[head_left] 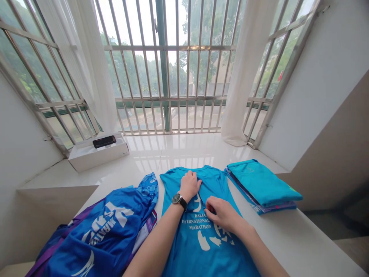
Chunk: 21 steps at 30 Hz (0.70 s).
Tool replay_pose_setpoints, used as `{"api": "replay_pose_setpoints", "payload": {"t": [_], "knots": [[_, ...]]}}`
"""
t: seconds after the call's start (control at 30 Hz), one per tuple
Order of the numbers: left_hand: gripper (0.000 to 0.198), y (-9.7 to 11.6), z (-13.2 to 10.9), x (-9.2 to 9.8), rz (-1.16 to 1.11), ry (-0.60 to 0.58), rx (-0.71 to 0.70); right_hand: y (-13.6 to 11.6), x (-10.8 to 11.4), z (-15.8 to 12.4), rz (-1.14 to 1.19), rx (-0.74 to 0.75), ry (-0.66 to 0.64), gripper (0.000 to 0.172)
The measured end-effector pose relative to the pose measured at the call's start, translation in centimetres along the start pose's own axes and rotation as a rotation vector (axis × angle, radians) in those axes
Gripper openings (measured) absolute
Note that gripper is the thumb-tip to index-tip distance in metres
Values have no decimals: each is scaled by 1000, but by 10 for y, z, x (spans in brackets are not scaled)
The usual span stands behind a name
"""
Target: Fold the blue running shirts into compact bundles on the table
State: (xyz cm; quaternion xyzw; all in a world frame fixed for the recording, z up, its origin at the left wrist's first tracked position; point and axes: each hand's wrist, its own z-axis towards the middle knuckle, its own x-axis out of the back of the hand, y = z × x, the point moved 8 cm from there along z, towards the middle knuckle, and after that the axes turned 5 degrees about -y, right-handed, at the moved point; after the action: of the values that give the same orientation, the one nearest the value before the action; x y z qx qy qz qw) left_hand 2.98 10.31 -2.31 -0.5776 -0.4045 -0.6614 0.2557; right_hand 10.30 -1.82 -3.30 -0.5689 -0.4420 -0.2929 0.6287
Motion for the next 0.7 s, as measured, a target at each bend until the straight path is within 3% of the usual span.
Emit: {"api": "replay_pose_setpoints", "payload": {"t": [0.17, 0.4, 0.5, 0.6, 0.7], "knots": [[23, 1, 5, -10, -43, 38, -49, -1, -1, 1, -13, 8, 9, 15], [22, -5, 8, -12, -91, 60, -43, 5, -1, 5, 96, 34, -7, 24], [21, -5, 8, -12, -96, 61, -47, 30, 16, 23, 201, 33, -43, 33], [19, -4, 8, -12, -98, 56, -51, 72, 51, 51, 4, -80, 105, 32], [20, -4, 9, -12, -96, 52, -50, 104, 66, 76, -179, -176, 161, 44]]}}
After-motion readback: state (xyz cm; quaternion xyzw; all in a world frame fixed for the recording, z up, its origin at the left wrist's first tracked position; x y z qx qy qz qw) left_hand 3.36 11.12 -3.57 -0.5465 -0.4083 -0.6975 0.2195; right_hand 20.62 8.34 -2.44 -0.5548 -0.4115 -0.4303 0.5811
